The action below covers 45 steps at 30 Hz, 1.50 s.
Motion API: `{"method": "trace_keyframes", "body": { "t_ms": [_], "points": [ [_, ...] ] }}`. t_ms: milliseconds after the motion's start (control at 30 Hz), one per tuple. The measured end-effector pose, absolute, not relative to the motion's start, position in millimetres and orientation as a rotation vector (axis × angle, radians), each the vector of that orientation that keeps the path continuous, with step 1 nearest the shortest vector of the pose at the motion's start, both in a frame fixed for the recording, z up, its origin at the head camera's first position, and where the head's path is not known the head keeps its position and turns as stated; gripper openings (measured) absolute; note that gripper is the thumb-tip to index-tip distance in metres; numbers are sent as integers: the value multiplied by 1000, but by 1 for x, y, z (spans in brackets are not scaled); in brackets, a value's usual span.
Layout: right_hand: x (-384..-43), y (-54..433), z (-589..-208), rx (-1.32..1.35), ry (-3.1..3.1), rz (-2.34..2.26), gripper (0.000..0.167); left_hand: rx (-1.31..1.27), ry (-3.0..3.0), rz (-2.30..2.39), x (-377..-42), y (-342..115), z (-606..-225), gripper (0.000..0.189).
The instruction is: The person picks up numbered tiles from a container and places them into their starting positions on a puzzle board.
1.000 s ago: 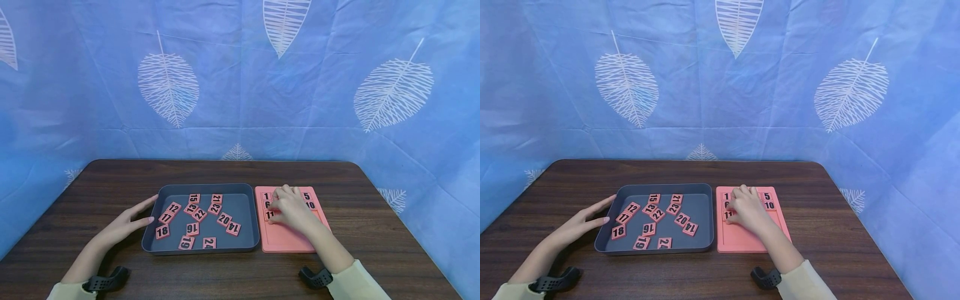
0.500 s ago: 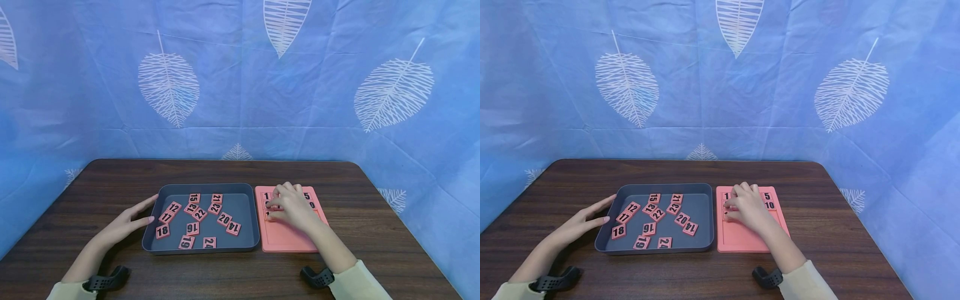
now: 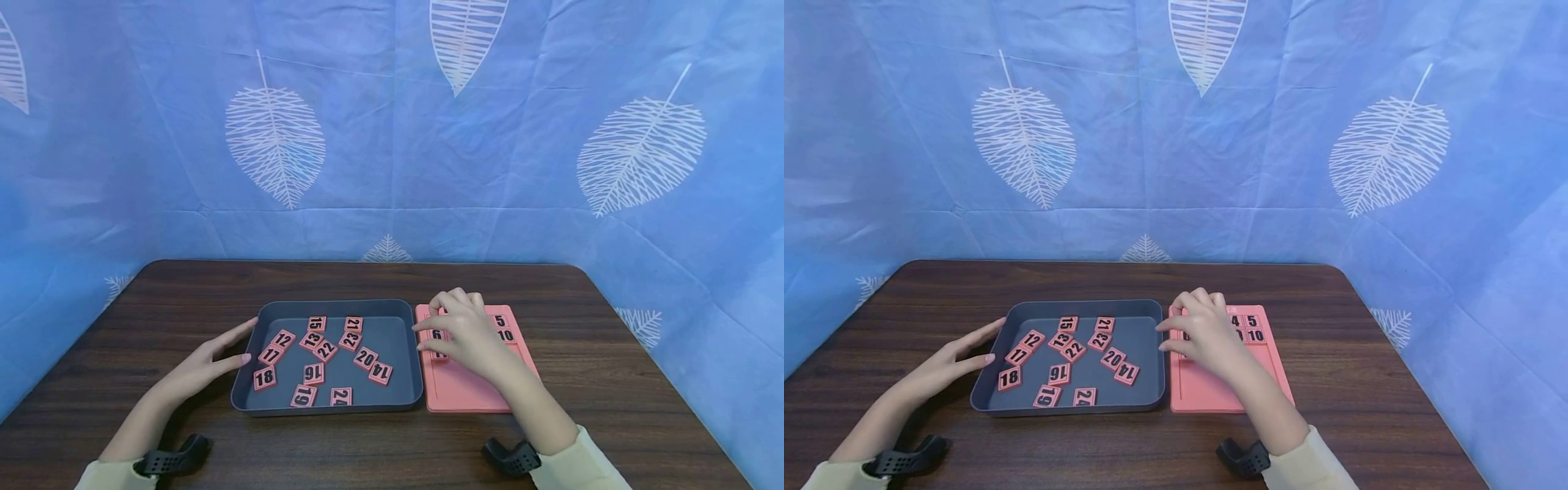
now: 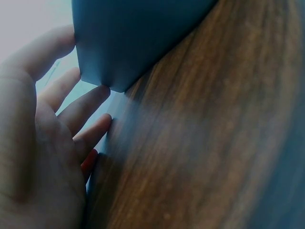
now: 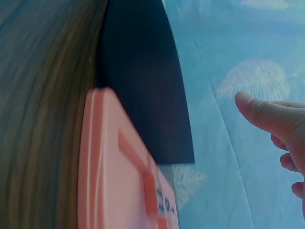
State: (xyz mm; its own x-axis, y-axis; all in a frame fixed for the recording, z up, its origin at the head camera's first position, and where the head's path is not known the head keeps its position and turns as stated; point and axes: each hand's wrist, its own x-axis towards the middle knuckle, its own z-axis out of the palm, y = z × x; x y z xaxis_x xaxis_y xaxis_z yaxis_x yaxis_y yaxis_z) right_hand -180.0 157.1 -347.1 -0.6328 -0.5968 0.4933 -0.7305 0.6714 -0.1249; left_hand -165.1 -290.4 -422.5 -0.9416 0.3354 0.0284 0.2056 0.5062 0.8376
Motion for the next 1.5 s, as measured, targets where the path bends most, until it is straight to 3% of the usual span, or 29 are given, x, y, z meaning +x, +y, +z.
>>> {"method": "trace_keyframes", "body": {
  "t_ms": [500,1133,1500],
  "points": [
    [-177,104,-352,1239,-2482,448,24,475,2607,1418,-165,-290,-421,64],
    [-172,49,-368,1288,-2575,443,27,464,2585,1434,-165,-291,-421,64],
    [-175,6,-369,1127,-2568,415,28,454,2602,1424,-166,-290,-420,65]
  ]
}}
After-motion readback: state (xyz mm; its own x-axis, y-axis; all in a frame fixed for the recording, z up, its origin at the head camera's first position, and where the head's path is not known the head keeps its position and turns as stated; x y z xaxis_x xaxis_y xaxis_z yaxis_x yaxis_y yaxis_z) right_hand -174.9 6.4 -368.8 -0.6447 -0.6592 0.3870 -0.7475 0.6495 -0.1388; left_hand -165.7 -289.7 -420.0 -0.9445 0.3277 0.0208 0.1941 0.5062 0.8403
